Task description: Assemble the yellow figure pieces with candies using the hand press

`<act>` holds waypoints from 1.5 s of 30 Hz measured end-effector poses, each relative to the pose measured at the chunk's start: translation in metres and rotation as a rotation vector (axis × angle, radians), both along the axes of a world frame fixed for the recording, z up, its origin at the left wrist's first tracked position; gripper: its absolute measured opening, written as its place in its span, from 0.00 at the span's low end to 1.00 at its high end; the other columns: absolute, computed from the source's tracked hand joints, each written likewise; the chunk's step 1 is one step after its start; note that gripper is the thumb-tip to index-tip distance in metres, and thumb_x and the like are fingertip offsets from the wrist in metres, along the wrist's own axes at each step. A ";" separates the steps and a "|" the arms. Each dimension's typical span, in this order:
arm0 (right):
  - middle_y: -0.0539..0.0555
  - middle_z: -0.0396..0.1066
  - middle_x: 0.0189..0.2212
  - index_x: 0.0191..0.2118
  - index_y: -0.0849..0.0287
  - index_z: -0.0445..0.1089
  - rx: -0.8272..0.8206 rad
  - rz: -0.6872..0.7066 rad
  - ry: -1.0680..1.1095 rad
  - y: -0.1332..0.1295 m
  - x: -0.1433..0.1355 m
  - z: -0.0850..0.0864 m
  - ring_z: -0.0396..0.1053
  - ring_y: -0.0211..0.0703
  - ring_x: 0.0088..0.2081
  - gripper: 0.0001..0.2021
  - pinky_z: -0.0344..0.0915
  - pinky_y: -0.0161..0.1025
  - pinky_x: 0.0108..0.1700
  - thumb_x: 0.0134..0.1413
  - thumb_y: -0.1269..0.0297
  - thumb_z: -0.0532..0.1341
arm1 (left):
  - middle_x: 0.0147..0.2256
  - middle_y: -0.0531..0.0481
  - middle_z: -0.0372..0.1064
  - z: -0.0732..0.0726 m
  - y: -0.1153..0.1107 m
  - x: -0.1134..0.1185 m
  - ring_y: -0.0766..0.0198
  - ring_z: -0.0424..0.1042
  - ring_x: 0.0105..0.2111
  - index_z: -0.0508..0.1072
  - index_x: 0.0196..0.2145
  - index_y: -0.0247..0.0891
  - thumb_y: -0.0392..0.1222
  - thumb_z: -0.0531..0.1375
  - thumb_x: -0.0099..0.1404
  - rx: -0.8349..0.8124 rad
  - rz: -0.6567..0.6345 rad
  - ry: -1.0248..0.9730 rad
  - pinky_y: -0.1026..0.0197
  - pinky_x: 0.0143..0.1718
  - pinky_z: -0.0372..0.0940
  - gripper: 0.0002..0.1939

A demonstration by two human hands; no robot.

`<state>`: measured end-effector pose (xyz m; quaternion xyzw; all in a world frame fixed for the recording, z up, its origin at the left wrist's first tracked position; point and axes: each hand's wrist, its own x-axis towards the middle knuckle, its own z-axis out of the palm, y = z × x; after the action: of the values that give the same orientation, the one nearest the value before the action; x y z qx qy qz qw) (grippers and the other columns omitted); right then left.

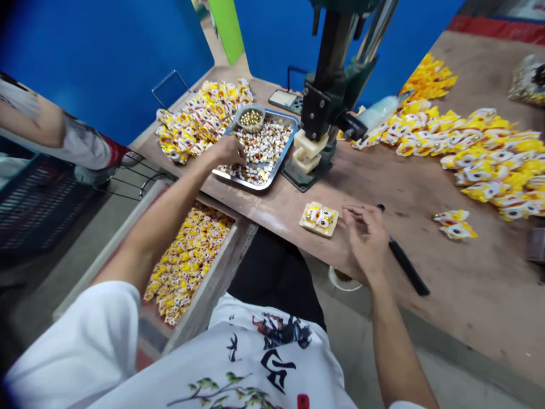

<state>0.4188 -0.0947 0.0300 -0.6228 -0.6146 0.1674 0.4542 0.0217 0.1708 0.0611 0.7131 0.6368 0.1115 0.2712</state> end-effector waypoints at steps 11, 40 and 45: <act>0.58 0.78 0.49 0.47 0.52 0.83 0.010 -0.074 0.045 -0.004 0.007 -0.002 0.78 0.52 0.50 0.13 0.79 0.50 0.53 0.72 0.49 0.66 | 0.27 0.50 0.74 0.045 -0.050 -0.013 0.60 0.72 0.35 0.82 0.36 0.35 0.36 0.78 0.60 0.038 0.171 -0.552 0.54 0.43 0.66 0.10; 0.56 0.87 0.42 0.42 0.55 0.88 -0.418 0.374 0.320 0.058 -0.008 0.021 0.82 0.54 0.43 0.21 0.76 0.46 0.46 0.55 0.42 0.76 | 0.29 0.50 0.74 -0.023 -0.167 0.155 0.65 0.68 0.28 0.79 0.31 0.37 0.65 0.76 0.59 -0.445 -0.128 -0.974 0.63 0.30 0.62 0.27; 0.55 0.86 0.37 0.39 0.57 0.88 -0.461 0.415 0.321 0.072 -0.009 0.013 0.80 0.49 0.37 0.18 0.73 0.41 0.38 0.53 0.46 0.77 | 0.26 0.50 0.71 -0.015 -0.142 0.149 0.68 0.65 0.26 0.79 0.27 0.35 0.54 0.80 0.54 -0.679 -0.150 -0.965 0.64 0.29 0.61 0.22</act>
<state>0.4097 -0.0226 0.0426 -0.5366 -0.5949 0.4864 0.3486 0.1711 0.0287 0.0464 0.4982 0.3894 0.1938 0.7500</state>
